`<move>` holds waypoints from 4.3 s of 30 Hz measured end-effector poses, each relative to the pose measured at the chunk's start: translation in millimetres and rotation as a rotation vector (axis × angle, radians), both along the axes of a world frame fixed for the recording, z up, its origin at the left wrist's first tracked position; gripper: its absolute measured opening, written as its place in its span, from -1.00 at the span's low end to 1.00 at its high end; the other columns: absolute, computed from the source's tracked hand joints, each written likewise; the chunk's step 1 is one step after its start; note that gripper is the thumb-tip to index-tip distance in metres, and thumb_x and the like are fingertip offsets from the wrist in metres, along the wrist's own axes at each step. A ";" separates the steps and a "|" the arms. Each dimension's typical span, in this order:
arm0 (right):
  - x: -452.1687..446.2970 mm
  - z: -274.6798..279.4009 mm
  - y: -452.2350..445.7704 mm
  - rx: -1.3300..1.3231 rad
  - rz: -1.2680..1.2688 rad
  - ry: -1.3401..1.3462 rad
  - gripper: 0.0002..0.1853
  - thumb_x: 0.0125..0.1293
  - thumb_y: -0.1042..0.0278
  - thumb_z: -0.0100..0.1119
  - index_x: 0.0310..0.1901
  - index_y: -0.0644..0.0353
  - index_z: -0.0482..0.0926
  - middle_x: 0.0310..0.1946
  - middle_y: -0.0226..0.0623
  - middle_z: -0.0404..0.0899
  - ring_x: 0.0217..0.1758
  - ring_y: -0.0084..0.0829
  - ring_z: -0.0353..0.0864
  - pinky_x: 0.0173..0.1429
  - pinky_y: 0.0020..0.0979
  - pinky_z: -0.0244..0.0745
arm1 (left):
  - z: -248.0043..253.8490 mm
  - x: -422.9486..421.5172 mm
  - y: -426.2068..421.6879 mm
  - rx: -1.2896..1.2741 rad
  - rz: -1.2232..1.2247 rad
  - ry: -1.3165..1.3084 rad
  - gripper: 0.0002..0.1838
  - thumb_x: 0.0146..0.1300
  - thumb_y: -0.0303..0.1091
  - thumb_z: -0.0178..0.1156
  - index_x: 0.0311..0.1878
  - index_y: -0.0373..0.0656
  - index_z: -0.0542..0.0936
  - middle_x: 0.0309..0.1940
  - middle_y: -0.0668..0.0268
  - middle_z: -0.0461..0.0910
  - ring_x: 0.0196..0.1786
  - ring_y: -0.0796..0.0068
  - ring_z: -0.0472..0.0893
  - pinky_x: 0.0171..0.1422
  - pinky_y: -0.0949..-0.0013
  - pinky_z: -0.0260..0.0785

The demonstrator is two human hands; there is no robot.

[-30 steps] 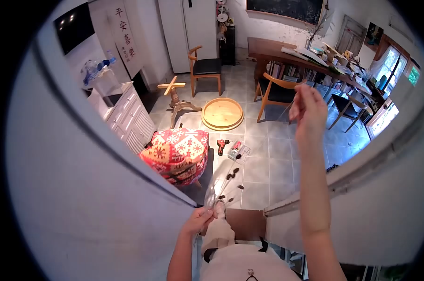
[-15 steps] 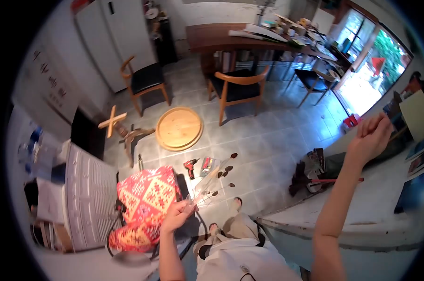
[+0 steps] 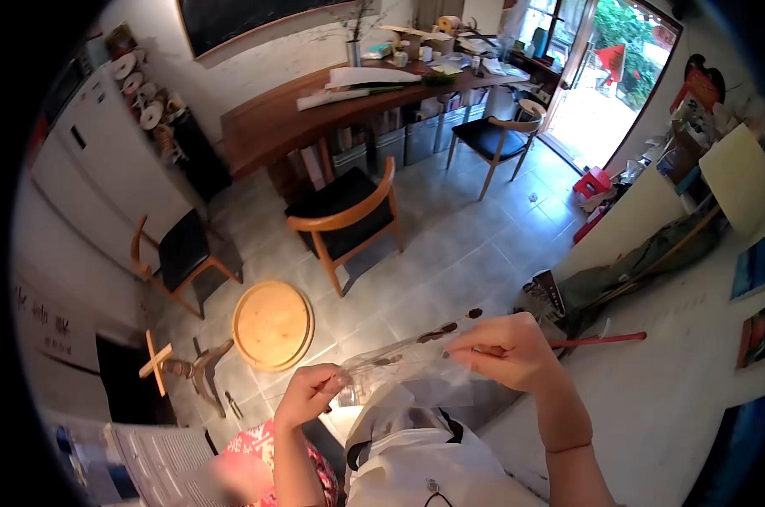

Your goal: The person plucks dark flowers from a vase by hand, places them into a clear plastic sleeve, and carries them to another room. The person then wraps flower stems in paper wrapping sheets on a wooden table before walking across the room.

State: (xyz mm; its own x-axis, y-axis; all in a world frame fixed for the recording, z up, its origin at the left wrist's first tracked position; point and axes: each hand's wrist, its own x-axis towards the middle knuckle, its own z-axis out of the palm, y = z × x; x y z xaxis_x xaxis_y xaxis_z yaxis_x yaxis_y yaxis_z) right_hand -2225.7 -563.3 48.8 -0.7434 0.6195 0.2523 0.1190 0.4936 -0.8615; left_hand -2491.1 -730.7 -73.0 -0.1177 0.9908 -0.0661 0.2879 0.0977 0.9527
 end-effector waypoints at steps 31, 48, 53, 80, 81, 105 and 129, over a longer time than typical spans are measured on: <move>-39.2 -65.6 627.8 -0.031 -0.514 -0.088 -0.75 -0.15 0.55 0.39 -0.37 0.14 0.58 -0.44 -0.46 0.35 -0.58 -0.64 0.14 -0.51 -0.56 0.09 | -20.4 -103.8 793.4 -0.222 -0.681 -0.076 -0.76 0.32 -0.35 0.08 -0.38 -0.29 0.64 -0.71 0.53 0.34 -0.58 0.76 0.25 -0.49 0.58 0.07; -120.4 -27.1 960.2 0.470 -0.378 -0.092 -0.77 -0.16 0.58 0.30 -0.36 0.18 0.58 -0.61 -0.39 0.45 -0.68 -0.52 0.39 -0.62 -0.55 0.23 | -8.5 -176.8 1082.0 -0.169 -0.533 -0.195 -0.83 0.25 -0.36 0.15 -0.30 -0.24 0.65 -0.69 0.59 0.31 -0.58 0.81 0.16 -0.54 0.59 -0.01; -158.9 -14.1 1055.2 0.572 -0.421 -0.008 -0.76 -0.19 0.59 0.25 -0.37 0.23 0.58 -0.62 -0.36 0.49 -0.70 -0.52 0.43 -0.62 -0.57 0.28 | 1.6 -228.0 1170.7 -0.192 -0.549 -0.174 -0.71 0.33 -0.34 0.03 -0.38 -0.33 0.63 -0.73 0.51 0.31 -0.63 0.73 0.25 -0.54 0.56 0.10; -353.0 -20.4 1472.4 0.717 0.028 0.193 -0.78 -0.20 0.58 0.29 -0.41 0.23 0.56 -0.52 -0.33 0.52 -0.67 -0.46 0.47 -0.62 -0.55 0.35 | -9.5 -367.1 1413.1 -0.182 -0.014 -0.499 -0.66 0.32 -0.49 -0.05 -0.63 -0.24 0.37 -0.73 0.41 0.29 -0.61 0.63 0.27 -0.18 0.38 0.43; -358.7 -17.8 1477.3 0.738 0.058 0.148 -0.79 -0.21 0.58 0.28 -0.42 0.22 0.56 -0.53 -0.35 0.50 -0.67 -0.47 0.45 -0.63 -0.55 0.33 | -12.6 -375.2 1414.9 -0.203 0.010 -0.479 -0.67 0.33 -0.47 -0.05 -0.61 -0.26 0.41 -0.73 0.40 0.29 -0.61 0.63 0.28 -0.23 0.41 0.40; -462.7 -47.2 1532.5 0.277 0.314 -0.020 -0.88 -0.10 0.56 0.23 -0.47 0.13 0.54 -0.57 -0.39 0.45 -0.61 -0.39 0.45 -0.61 -0.44 0.31 | -55.6 -503.2 1451.6 -0.291 -0.045 -0.442 -0.63 0.38 -0.31 0.01 -0.56 -0.28 0.49 -0.69 0.39 0.39 -0.49 0.56 0.46 -0.34 0.45 0.33; -238.9 -117.6 1804.6 -0.411 -0.751 0.229 -0.76 0.27 0.26 -0.03 -0.56 0.06 0.35 -0.67 -0.55 0.23 -0.71 -0.76 0.06 -0.67 -0.63 -0.15 | -39.2 -508.7 1488.8 -0.464 0.069 -0.544 -0.73 0.33 -0.24 0.07 -0.20 -0.30 0.57 -0.66 0.43 0.41 -0.64 0.74 0.29 -0.53 0.63 0.10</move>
